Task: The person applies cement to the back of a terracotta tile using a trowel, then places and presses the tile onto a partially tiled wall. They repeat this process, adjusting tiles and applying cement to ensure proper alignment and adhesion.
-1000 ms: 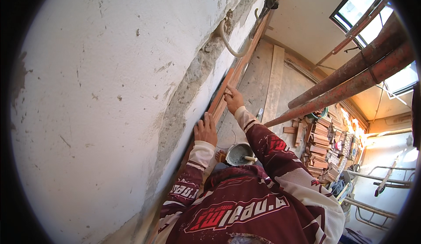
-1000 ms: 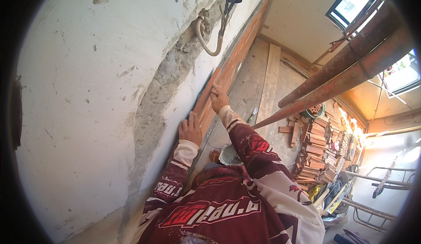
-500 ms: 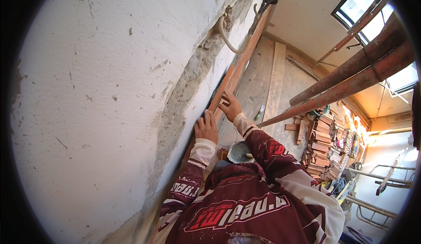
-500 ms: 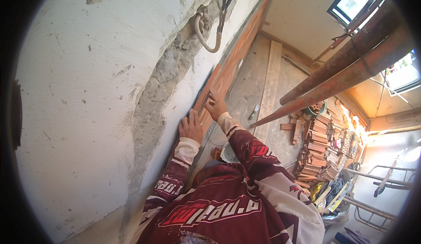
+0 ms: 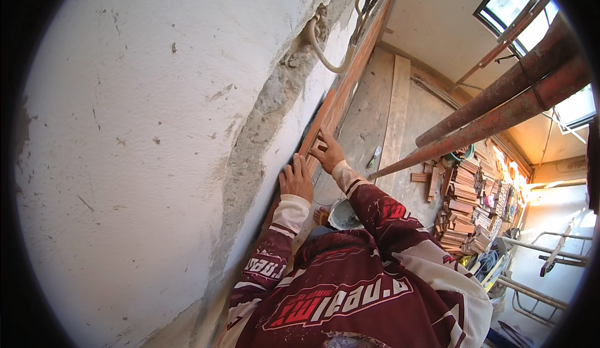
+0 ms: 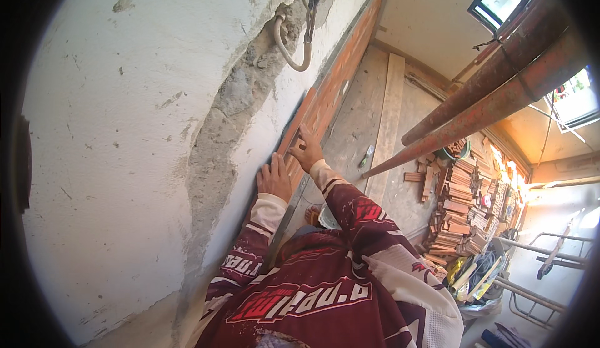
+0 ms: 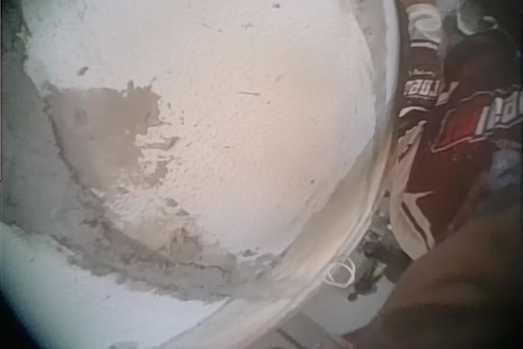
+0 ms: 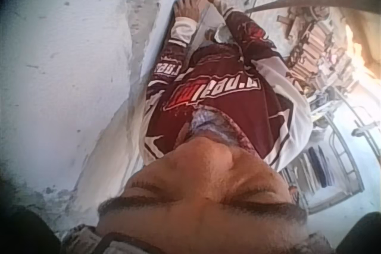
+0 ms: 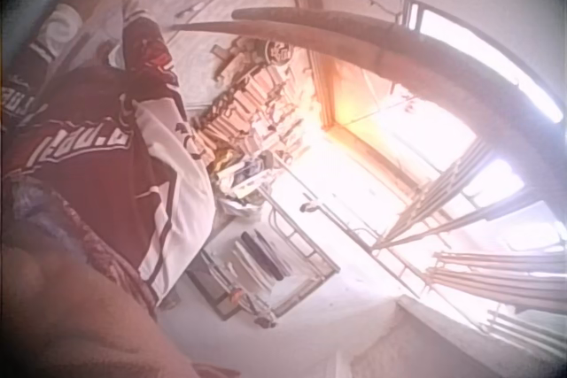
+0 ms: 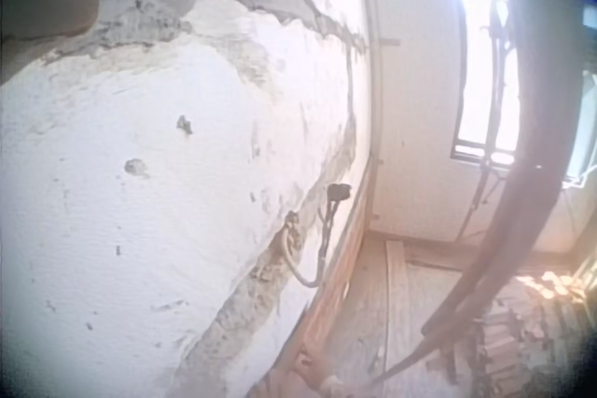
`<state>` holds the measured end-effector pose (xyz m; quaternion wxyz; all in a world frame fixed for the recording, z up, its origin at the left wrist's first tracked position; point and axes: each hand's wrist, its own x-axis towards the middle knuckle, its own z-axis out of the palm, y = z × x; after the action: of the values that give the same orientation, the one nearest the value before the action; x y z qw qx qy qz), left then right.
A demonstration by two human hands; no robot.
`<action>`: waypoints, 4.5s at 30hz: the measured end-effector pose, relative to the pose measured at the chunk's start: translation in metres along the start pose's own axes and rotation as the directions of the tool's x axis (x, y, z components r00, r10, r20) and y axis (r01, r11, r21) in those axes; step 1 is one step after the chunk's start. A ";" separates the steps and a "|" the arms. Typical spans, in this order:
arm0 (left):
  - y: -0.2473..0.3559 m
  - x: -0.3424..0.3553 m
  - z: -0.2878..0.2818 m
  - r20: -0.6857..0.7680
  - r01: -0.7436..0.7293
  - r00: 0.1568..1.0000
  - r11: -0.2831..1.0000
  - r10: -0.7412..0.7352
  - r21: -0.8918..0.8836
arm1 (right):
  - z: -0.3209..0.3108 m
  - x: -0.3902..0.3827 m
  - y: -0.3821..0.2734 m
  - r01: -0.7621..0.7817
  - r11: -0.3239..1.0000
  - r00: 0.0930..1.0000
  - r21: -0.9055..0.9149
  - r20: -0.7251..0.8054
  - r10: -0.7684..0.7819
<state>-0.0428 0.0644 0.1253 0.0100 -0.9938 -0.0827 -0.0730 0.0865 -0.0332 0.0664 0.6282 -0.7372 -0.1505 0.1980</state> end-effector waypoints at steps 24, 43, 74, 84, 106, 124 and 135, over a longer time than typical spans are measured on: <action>0.000 -0.001 0.001 0.021 -0.008 1.000 1.000 0.008 -0.001 | 0.001 -0.005 -0.009 -0.048 0.997 0.998 -0.054 0.035 0.050; 0.000 -0.001 -0.001 0.014 -0.001 1.000 1.000 0.002 -0.014 | 0.006 -0.018 0.001 -0.092 0.981 0.992 -0.172 0.066 0.105; -0.013 -0.061 -0.026 -0.149 0.022 0.987 0.977 -0.055 -0.214 | 0.017 -0.020 0.007 -0.086 0.985 0.991 -0.150 0.093 0.100; -0.022 -0.119 -0.040 -0.143 0.158 0.969 0.948 -0.203 -0.276 | 0.014 -0.017 0.017 -0.100 0.989 0.989 -0.112 0.095 0.111; -0.004 -0.003 -0.015 -0.096 -0.020 0.995 0.990 0.007 -0.141 | 0.012 -0.018 0.010 -0.050 0.996 0.998 -0.070 0.029 0.052; -0.002 0.000 0.001 -0.072 0.025 0.997 0.995 -0.032 -0.095 | 0.011 -0.021 -0.001 -0.050 0.992 0.999 -0.118 0.006 0.051; 0.002 0.003 -0.002 -0.050 0.055 0.997 0.997 -0.057 -0.044 | -0.007 -0.004 0.020 -0.011 0.991 0.994 -0.133 -0.111 -0.004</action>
<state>-0.0403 0.0633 0.1272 -0.0113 -0.9889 -0.1089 -0.1005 0.0859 -0.0447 0.0483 0.5845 -0.7878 -0.1268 0.1474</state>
